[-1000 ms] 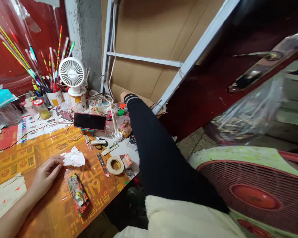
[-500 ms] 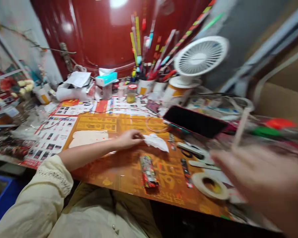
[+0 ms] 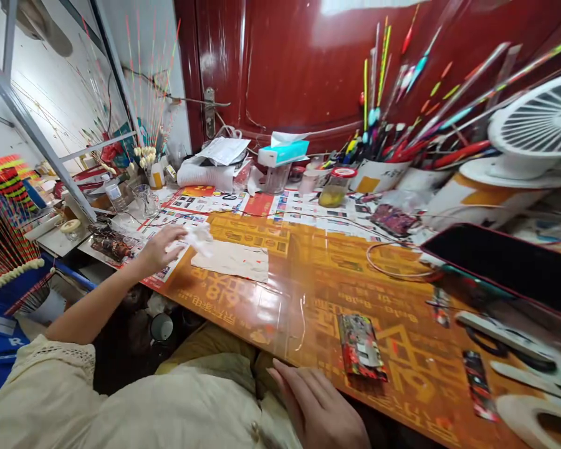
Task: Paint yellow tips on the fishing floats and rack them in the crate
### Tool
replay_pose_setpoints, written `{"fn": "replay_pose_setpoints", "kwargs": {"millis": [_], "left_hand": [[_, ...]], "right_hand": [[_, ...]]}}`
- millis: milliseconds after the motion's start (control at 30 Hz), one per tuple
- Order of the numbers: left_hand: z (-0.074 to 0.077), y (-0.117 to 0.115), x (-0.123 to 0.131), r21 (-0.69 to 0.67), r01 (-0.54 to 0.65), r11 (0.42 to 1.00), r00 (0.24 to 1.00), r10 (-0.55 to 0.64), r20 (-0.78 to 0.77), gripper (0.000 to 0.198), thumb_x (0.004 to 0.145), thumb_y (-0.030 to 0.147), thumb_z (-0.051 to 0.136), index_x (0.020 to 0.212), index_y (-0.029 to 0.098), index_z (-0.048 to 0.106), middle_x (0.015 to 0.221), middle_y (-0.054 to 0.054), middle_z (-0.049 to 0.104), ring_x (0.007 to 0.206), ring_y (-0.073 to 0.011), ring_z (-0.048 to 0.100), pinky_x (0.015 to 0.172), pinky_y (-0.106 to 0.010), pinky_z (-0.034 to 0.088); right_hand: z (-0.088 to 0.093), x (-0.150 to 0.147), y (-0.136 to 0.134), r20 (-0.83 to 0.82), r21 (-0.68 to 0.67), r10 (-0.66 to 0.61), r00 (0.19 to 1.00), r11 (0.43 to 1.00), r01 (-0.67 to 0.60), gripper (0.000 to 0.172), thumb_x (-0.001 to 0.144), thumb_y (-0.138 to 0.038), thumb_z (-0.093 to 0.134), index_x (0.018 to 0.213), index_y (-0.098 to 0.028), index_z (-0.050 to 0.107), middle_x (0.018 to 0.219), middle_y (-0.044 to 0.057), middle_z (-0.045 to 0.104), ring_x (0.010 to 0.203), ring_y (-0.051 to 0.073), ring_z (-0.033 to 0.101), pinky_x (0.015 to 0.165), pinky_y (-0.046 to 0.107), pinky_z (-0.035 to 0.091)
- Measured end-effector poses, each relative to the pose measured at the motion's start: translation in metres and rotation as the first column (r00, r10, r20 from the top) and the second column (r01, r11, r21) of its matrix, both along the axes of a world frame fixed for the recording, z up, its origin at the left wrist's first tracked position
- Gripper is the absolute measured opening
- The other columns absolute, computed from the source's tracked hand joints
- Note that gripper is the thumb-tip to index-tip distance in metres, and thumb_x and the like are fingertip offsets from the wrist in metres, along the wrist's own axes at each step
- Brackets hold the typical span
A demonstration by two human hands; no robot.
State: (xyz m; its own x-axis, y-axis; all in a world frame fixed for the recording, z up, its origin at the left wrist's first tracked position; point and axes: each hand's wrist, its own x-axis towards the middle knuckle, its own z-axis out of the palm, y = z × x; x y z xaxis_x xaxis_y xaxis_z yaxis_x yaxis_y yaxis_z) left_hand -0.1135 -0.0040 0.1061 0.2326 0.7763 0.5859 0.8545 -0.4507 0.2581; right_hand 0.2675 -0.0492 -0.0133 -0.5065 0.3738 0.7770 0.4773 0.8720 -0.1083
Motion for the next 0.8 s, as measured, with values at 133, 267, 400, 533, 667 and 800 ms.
{"fn": "replay_pose_setpoints", "kwargs": {"millis": [133, 267, 400, 533, 667, 800], "left_hand": [[0.019, -0.016, -0.094, -0.023, -0.401, 0.916, 0.915, 0.399, -0.069, 0.031, 0.091, 0.024, 0.054, 0.119, 0.014, 0.062, 0.127, -0.011, 0.063, 0.120, -0.0215, 0.058, 0.109, -0.037, 0.047], [0.031, -0.017, -0.164, -0.117, -0.679, 0.725, 0.734, 0.674, -0.079, 0.036, 0.091, 0.025, 0.052, 0.122, 0.011, 0.064, 0.128, -0.013, 0.064, 0.112, -0.0207, 0.062, 0.104, -0.032, 0.048], [0.023, -0.009, -0.205, -0.184, -0.740, 0.647, 0.669, 0.737, -0.100, 0.039, 0.091, 0.027, 0.052, 0.125, 0.011, 0.065, 0.125, -0.014, 0.068, 0.106, -0.0233, 0.066, 0.097, -0.032, 0.051], [0.015, -0.002, -0.216, -0.191, -0.771, 0.608, 0.636, 0.753, -0.169, 0.031, 0.091, 0.026, 0.054, 0.111, 0.014, 0.073, 0.112, -0.013, 0.073, 0.106, -0.0270, 0.066, 0.098, -0.034, 0.049], [0.013, -0.001, -0.209, -0.151, -0.782, 0.605, 0.623, 0.746, -0.234, 0.029, 0.096, 0.029, 0.049, 0.098, 0.014, 0.074, 0.106, -0.014, 0.073, 0.110, -0.0275, 0.064, 0.102, -0.037, 0.047], [0.015, -0.004, -0.196, -0.131, -0.774, 0.619, 0.628, 0.723, -0.289, 0.033, 0.097, 0.041, 0.059, 0.112, 0.013, 0.066, 0.116, -0.011, 0.067, 0.110, -0.0229, 0.063, 0.100, -0.043, 0.051]], "right_hand": [[0.000, -0.019, 0.001, -0.014, 0.008, 0.038, 0.999, 0.999, -0.038, 0.026, 0.103, -0.032, 0.048, 0.097, -0.017, 0.068, 0.085, 0.003, 0.073, 0.072, 0.013, 0.067, 0.075, 0.027, 0.052], [-0.007, -0.016, 0.002, 0.026, 0.005, 0.022, 0.999, 1.000, -0.022, 0.027, 0.103, -0.034, 0.047, 0.100, -0.017, 0.068, 0.088, 0.003, 0.073, 0.075, 0.015, 0.069, 0.077, 0.028, 0.053], [-0.012, -0.003, -0.002, 0.076, -0.036, 0.001, 0.997, 0.999, 0.002, 0.031, 0.103, -0.038, 0.045, 0.099, -0.017, 0.068, 0.090, 0.003, 0.074, 0.077, 0.015, 0.070, 0.074, 0.027, 0.055], [-0.011, 0.007, -0.004, 0.110, -0.048, -0.006, 0.994, 0.999, 0.011, 0.033, 0.103, -0.041, 0.045, 0.098, -0.018, 0.068, 0.088, 0.003, 0.074, 0.073, 0.014, 0.071, 0.071, 0.025, 0.056], [-0.012, 0.008, -0.003, 0.109, -0.046, 0.005, 0.994, 0.999, 0.000, 0.035, 0.103, -0.042, 0.045, 0.096, -0.018, 0.069, 0.086, 0.003, 0.074, 0.071, 0.014, 0.070, 0.070, 0.024, 0.057], [-0.020, 0.002, -0.001, 0.105, -0.062, 0.013, 0.994, 0.998, -0.007, 0.036, 0.103, -0.043, 0.044, 0.095, -0.018, 0.070, 0.086, 0.003, 0.074, 0.072, 0.014, 0.071, 0.070, 0.024, 0.057]]}}
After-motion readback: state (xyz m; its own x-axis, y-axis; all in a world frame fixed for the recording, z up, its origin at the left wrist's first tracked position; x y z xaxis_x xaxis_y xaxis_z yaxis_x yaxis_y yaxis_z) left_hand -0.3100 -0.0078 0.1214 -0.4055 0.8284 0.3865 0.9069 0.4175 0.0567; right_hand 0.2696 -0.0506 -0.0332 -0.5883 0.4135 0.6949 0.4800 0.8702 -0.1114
